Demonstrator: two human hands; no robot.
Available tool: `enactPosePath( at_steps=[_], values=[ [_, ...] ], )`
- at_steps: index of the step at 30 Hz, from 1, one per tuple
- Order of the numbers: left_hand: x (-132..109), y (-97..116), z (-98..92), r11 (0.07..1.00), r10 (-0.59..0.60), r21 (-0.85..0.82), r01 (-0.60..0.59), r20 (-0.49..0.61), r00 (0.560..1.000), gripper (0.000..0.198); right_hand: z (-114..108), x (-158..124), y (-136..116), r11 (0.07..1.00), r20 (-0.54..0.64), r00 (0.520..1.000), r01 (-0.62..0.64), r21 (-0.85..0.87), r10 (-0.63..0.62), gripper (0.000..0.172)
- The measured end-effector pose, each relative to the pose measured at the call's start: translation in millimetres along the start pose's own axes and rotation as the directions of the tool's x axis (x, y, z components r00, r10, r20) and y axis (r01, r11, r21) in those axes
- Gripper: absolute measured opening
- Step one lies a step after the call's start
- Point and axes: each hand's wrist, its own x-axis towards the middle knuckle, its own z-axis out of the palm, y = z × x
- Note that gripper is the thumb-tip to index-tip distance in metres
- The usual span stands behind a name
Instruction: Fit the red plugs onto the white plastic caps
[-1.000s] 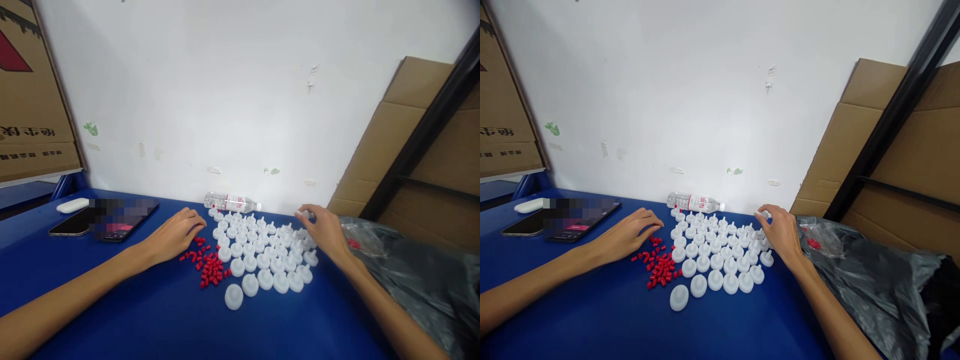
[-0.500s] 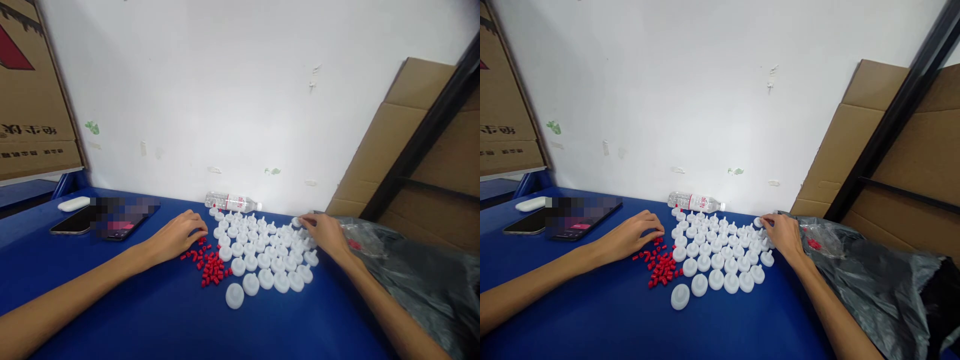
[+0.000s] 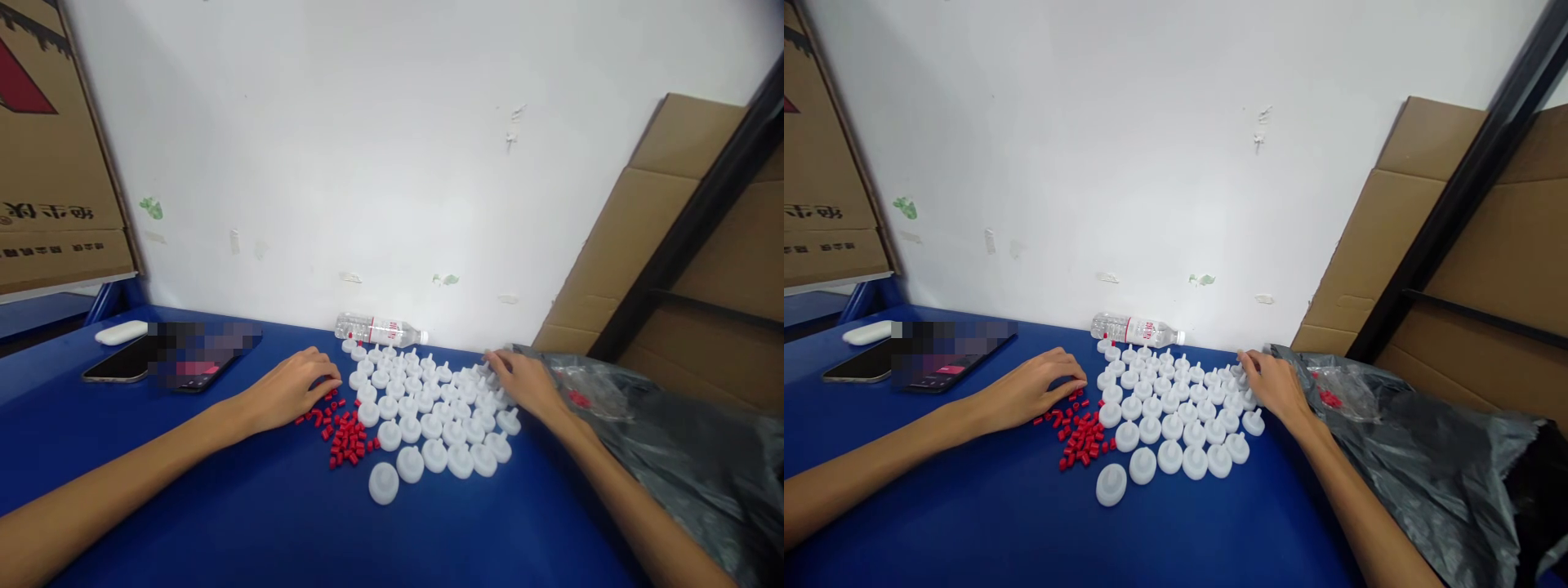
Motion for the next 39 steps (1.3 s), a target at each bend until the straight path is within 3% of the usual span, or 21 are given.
enactPosePath(
  at_steps=[4, 10, 29, 35, 39],
  values=[
    [0, 1, -0.1, 1.000, 0.005, 0.002, -0.005, -0.011, 1.000, 0.035, 3, -2, 1, 0.997, -0.002, 0.999, 0.049, 0.054, -0.049, 0.034],
    [-1, 2, -0.6, 1.000, 0.004, 0.012, -0.004, -0.019, 1.000, 0.035, 2, -4, -3, 0.995, -0.031, 0.997, 0.067, 0.080, -0.064, 0.058],
    [-1, 5, -1.1, 0.999, -0.004, 0.041, 0.005, -0.013, 1.000, 0.037, 0, -6, -6, 0.994, -0.060, 0.995, 0.083, 0.075, -0.078, 0.056],
    [1, 8, -6.6, 0.997, -0.023, 0.070, 0.029, -0.082, 0.996, 0.037, -8, -8, -10, 0.996, -0.119, 0.991, 0.074, 0.054, -0.067, 0.053],
    [16, 5, -12.1, 0.992, -0.045, 0.110, 0.060, -0.133, 0.990, 0.036, -22, -11, -19, 0.995, -0.176, 0.981, 0.088, 0.050, -0.078, 0.051]
  ],
)
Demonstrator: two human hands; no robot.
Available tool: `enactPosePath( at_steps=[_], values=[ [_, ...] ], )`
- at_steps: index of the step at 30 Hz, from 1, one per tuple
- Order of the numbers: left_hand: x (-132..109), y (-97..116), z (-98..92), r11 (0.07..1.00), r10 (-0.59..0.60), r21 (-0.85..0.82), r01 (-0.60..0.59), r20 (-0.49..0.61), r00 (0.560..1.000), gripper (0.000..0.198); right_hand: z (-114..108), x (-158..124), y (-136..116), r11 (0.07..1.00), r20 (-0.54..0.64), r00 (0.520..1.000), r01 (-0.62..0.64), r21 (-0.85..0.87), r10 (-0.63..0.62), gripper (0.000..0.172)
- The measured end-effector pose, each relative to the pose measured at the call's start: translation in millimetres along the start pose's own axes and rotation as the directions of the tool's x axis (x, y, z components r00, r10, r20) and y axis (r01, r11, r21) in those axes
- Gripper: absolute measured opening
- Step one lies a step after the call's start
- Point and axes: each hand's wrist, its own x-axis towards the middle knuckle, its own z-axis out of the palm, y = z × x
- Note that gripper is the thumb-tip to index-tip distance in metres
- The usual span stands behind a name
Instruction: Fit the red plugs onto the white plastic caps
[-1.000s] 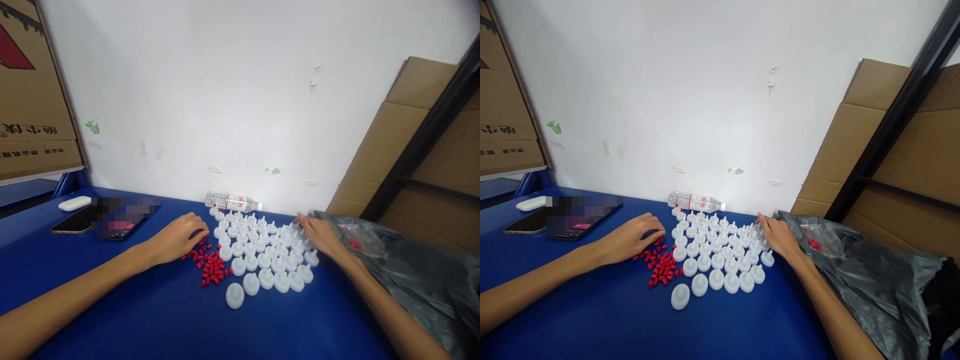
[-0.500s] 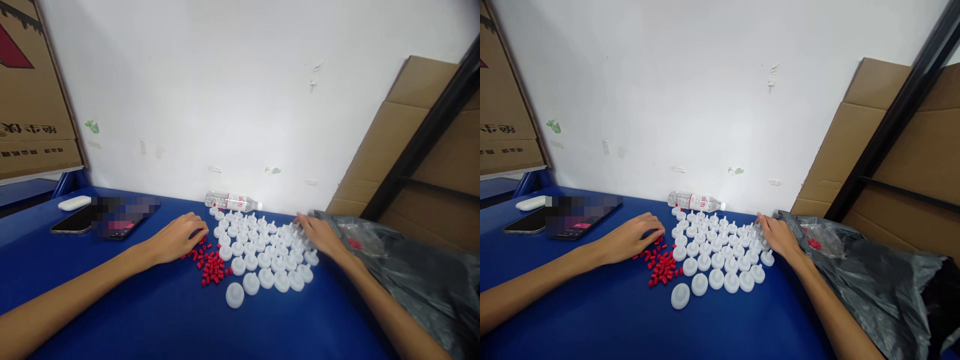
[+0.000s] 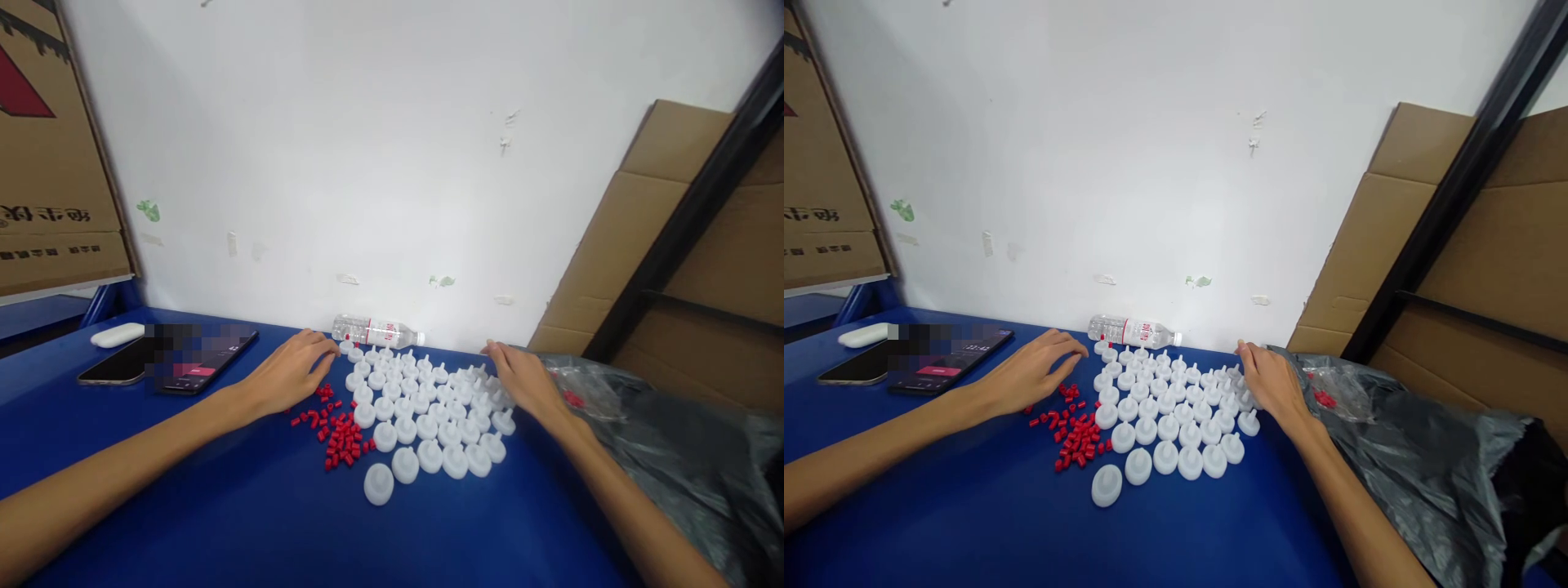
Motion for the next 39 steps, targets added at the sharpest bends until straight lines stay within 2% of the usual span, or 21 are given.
enactPosePath(
  at_steps=[3, 7, 10, 12, 16, 19, 20, 23, 25, 26, 30, 34, 36, 39],
  values=[
    [22, -7, 5.7, 1.000, 0.008, 0.030, -0.008, 0.010, 1.000, 0.034, -9, -1, -11, 1.000, -0.046, 0.999, 0.023, 0.012, -0.022, 0.050],
    [52, -18, 22.7, 0.998, 0.021, 0.055, -0.024, 0.053, 0.998, 0.035, -15, -4, -25, 0.997, -0.093, 0.993, 0.076, 0.031, -0.072, 0.048],
    [66, -21, 31.9, 0.997, 0.018, 0.069, -0.025, 0.096, 0.995, 0.026, -17, -5, -33, 0.990, -0.115, 0.985, 0.135, 0.041, -0.130, 0.047],
    [71, -20, 30.7, 0.997, 0.009, 0.079, -0.018, 0.109, 0.994, 0.021, -19, -6, -38, 0.983, -0.136, 0.976, 0.177, 0.052, -0.169, 0.046],
    [67, -6, 7.9, 0.996, -0.004, 0.091, -0.001, 0.047, 0.999, 0.017, -25, -13, -56, 0.962, -0.195, 0.951, 0.259, 0.082, -0.239, 0.039],
    [54, 21, -14.8, 0.995, 0.022, 0.094, -0.018, -0.040, 0.999, 0.021, -32, -27, -83, 0.932, -0.210, 0.925, 0.345, 0.112, -0.317, 0.034],
    [48, 32, -20.4, 0.995, 0.032, 0.095, -0.026, -0.064, 0.997, 0.022, -34, -32, -94, 0.910, -0.202, 0.908, 0.396, 0.123, -0.368, 0.040],
    [32, 69, -27.7, 0.994, 0.100, 0.058, -0.095, -0.084, 0.991, 0.021, -39, -47, -125, 0.782, -0.177, 0.787, 0.613, 0.115, -0.591, 0.058],
    [23, 88, -26.2, 0.982, 0.179, -0.040, -0.184, -0.099, 0.979, 0.022, -41, -53, -139, 0.742, -0.217, 0.748, 0.659, 0.126, -0.627, 0.062],
    [21, 94, -24.7, 0.972, 0.198, -0.108, -0.210, -0.112, 0.974, 0.024, -41, -55, -144, 0.735, -0.252, 0.741, 0.664, 0.138, -0.623, 0.058],
    [18, 102, -18.6, 0.942, 0.159, -0.284, -0.177, -0.084, 0.984, 0.036, -40, -56, -145, 0.741, -0.341, 0.758, 0.638, 0.207, -0.557, 0.029],
    [19, 101, -14.9, 0.910, 0.119, -0.395, -0.127, -0.044, 0.992, 0.043, -33, -56, -145, 0.756, -0.281, 0.828, 0.559, 0.341, -0.485, 0.030],
    [20, 101, -14.3, 0.887, 0.101, -0.451, -0.104, -0.031, 0.994, 0.045, -30, -56, -147, 0.746, -0.272, 0.827, 0.562, 0.359, -0.492, 0.028],
    [26, 97, -19.2, 0.859, -0.006, -0.512, 0.002, -0.007, 1.000, 0.051, -30, -51, -141, 0.754, -0.294, 0.794, 0.602, 0.263, -0.532, 0.027]
  ],
)
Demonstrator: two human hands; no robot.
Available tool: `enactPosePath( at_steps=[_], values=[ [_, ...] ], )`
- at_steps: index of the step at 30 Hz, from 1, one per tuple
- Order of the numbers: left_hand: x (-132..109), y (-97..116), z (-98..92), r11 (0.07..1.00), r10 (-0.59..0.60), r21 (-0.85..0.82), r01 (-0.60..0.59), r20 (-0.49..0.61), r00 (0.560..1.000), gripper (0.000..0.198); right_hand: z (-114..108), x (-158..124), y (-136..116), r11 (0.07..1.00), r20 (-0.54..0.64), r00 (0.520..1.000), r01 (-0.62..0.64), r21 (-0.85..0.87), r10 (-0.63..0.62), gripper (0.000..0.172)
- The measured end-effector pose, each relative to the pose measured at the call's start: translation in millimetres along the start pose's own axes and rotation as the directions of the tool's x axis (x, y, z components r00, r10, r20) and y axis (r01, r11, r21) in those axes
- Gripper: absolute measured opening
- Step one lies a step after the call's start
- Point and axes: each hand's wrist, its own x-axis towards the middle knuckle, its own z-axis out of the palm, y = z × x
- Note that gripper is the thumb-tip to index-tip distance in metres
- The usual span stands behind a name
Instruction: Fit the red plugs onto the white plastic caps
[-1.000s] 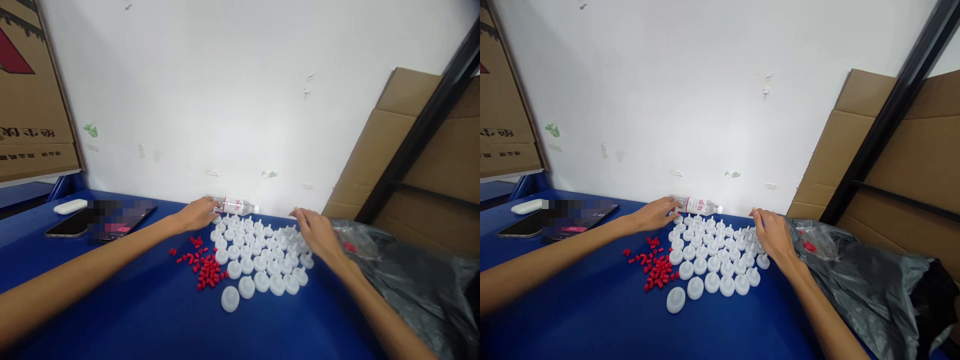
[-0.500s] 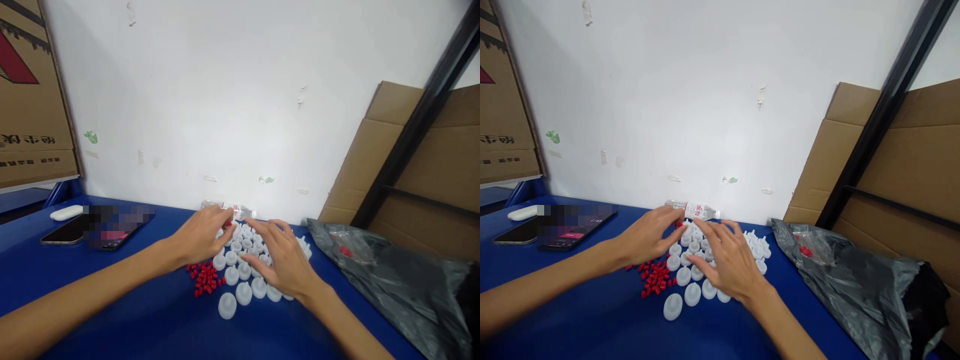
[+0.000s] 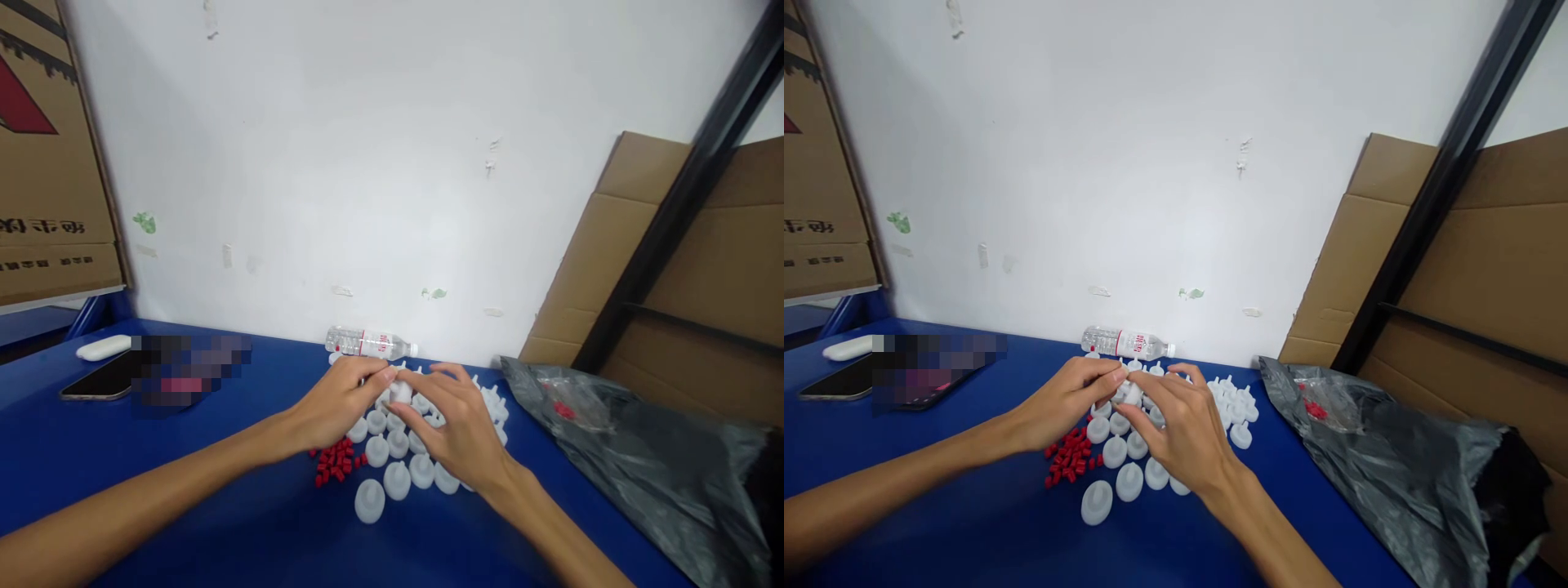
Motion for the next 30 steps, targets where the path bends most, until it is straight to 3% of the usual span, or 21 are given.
enactPosePath(
  at_steps=[2, 4, 7, 10, 13, 18, 21, 25, 30],
  values=[
    [7, -6, -12.8, 0.997, -0.077, 0.024, 0.080, -0.085, 0.993, 0.052, -9, -1, 17, 0.991, 0.000, 0.999, -0.035, -0.126, 0.036, 0.027],
    [13, -17, -29.3, 0.990, -0.100, 0.080, 0.114, -0.157, 0.983, 0.048, -21, -5, 44, 0.955, -0.057, 0.981, -0.195, -0.226, 0.187, 0.028],
    [18, -41, -47.2, 0.961, -0.112, 0.225, 0.161, -0.214, 0.970, 0.040, -39, -16, 92, 0.866, -0.161, 0.910, -0.413, -0.281, 0.382, 0.027],
    [15, -62, -47.3, 0.925, -0.119, 0.350, 0.150, -0.110, 0.987, 0.028, -47, -30, 132, 0.779, -0.170, 0.835, -0.550, -0.302, 0.523, 0.022],
    [10, -71, -39.6, 0.904, -0.132, 0.414, 0.107, 0.032, 0.991, 0.018, -44, -44, 159, 0.725, -0.104, 0.784, -0.608, -0.324, 0.612, 0.020],
    [5, -68, -36.3, 0.896, -0.150, 0.443, 0.029, 0.241, 0.959, 0.017, -34, -60, 183, 0.691, 0.078, 0.717, -0.630, -0.353, 0.693, 0.027],
    [5, -69, -37.2, 0.893, -0.152, 0.450, 0.002, 0.298, 0.943, 0.028, -32, -67, 191, 0.668, 0.148, 0.668, -0.650, -0.362, 0.730, 0.029],
    [7, -82, -36.2, 0.863, -0.151, 0.505, 0.029, 0.203, 0.967, 0.047, -30, -71, 197, 0.638, 0.207, 0.609, -0.676, -0.369, 0.766, 0.031],
    [8, -107, -30.4, 0.803, -0.127, 0.593, 0.063, 0.067, 0.990, 0.043, -27, -69, 197, 0.614, 0.239, 0.567, -0.708, -0.348, 0.789, 0.032]
  ],
)
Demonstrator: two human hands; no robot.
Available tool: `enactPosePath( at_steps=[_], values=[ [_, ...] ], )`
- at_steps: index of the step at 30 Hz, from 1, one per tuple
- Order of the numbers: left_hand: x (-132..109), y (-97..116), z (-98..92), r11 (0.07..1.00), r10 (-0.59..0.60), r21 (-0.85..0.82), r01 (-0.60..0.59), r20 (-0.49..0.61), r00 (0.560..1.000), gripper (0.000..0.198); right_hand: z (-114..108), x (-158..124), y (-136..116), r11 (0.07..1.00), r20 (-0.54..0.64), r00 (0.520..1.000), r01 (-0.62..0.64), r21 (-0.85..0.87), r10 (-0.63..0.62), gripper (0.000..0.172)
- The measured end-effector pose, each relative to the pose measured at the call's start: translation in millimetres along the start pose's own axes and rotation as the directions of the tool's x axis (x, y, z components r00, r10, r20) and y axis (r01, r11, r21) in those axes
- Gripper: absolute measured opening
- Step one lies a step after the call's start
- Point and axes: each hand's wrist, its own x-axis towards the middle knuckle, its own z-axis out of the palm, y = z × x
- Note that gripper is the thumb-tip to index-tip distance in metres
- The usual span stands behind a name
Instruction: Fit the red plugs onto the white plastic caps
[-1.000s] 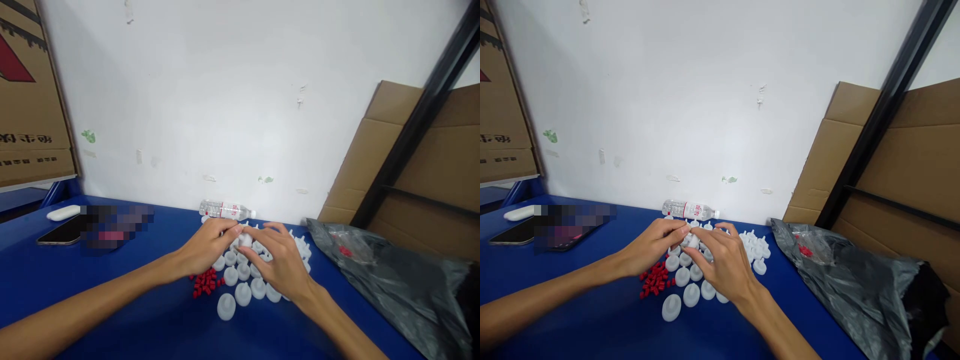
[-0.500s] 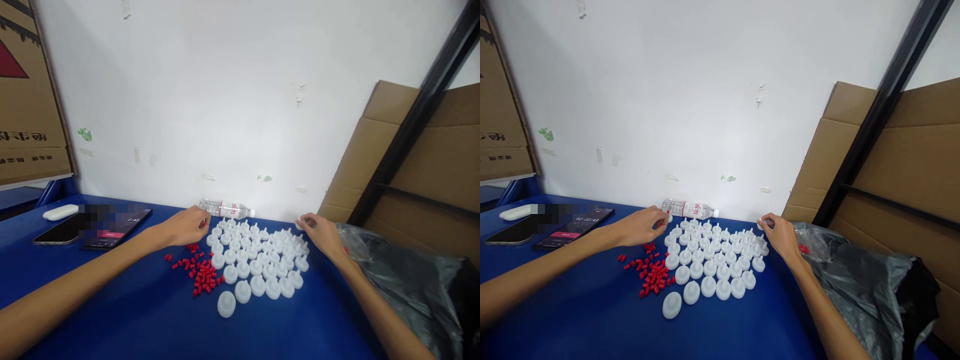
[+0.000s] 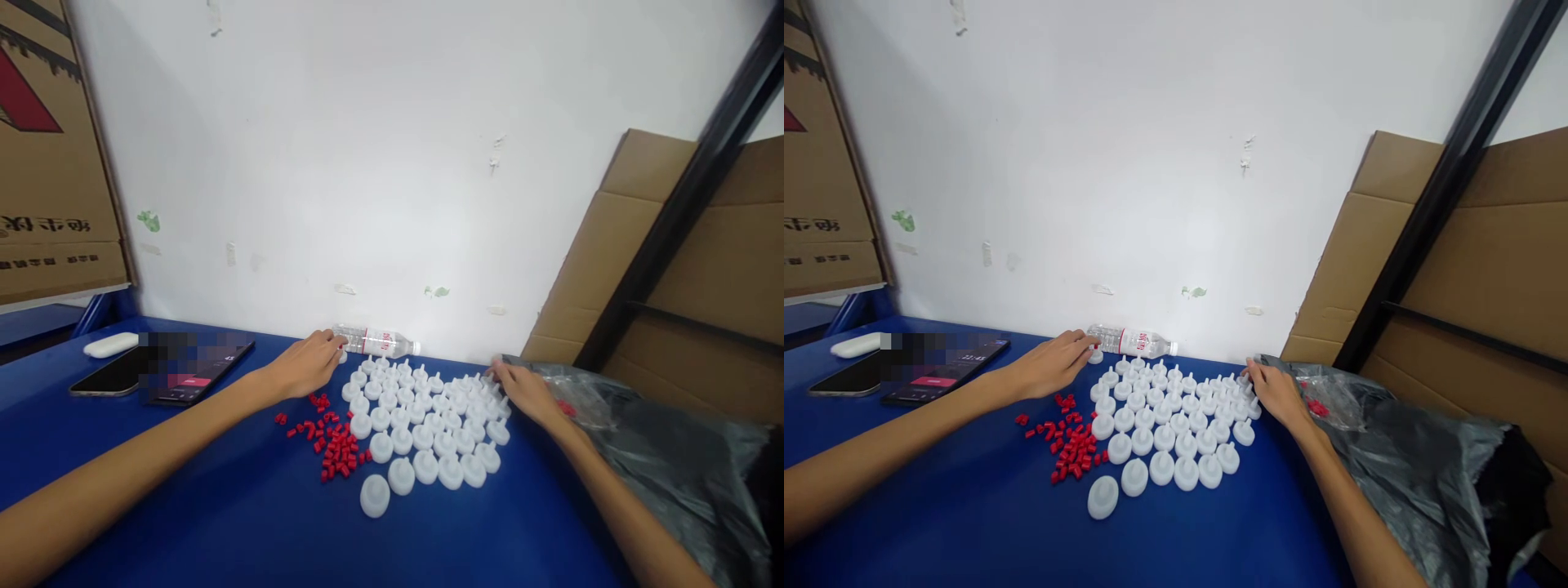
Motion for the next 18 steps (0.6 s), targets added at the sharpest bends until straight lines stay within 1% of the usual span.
enactPosePath(
  at_steps=[3, 6, 8, 11, 13, 15, 16, 18],
  values=[
    [0, -7, 11.3, 0.999, 0.002, 0.046, -0.003, 0.019, 1.000, 0.045, 0, -1, -2, 0.999, 0.003, 1.000, -0.009, 0.032, 0.009, 0.030],
    [0, -11, 17.2, 0.998, 0.002, 0.069, -0.004, 0.036, 0.999, 0.044, -1, -2, -1, 0.998, -0.022, 1.000, -0.009, 0.056, 0.010, 0.030],
    [1, -11, 16.8, 0.997, -0.003, 0.074, 0.001, 0.030, 1.000, 0.042, -4, -4, -1, 0.998, -0.063, 0.998, -0.008, 0.058, 0.011, 0.030],
    [2, -9, 11.3, 0.998, -0.015, 0.058, 0.014, 0.009, 1.000, 0.036, -11, -8, -5, 0.999, -0.162, 0.987, -0.008, 0.043, 0.015, 0.030],
    [2, -7, 6.7, 0.999, -0.029, 0.035, 0.029, -0.001, 1.000, 0.029, -17, -12, -14, 0.999, -0.242, 0.970, 0.005, 0.032, 0.003, 0.037],
    [0, -7, 2.9, 0.999, -0.046, 0.009, 0.046, 0.005, 0.999, 0.021, -24, -18, -26, 0.999, -0.313, 0.949, 0.041, 0.026, -0.031, 0.049],
    [-1, -7, 1.3, 0.999, -0.053, -0.002, 0.053, 0.010, 0.999, 0.018, -27, -21, -34, 0.997, -0.342, 0.938, 0.071, 0.025, -0.058, 0.053],
    [-4, -7, -2.0, 0.998, -0.065, -0.020, 0.065, 0.011, 0.998, 0.014, -32, -29, -51, 0.988, -0.387, 0.913, 0.150, 0.022, -0.130, 0.055]
  ],
)
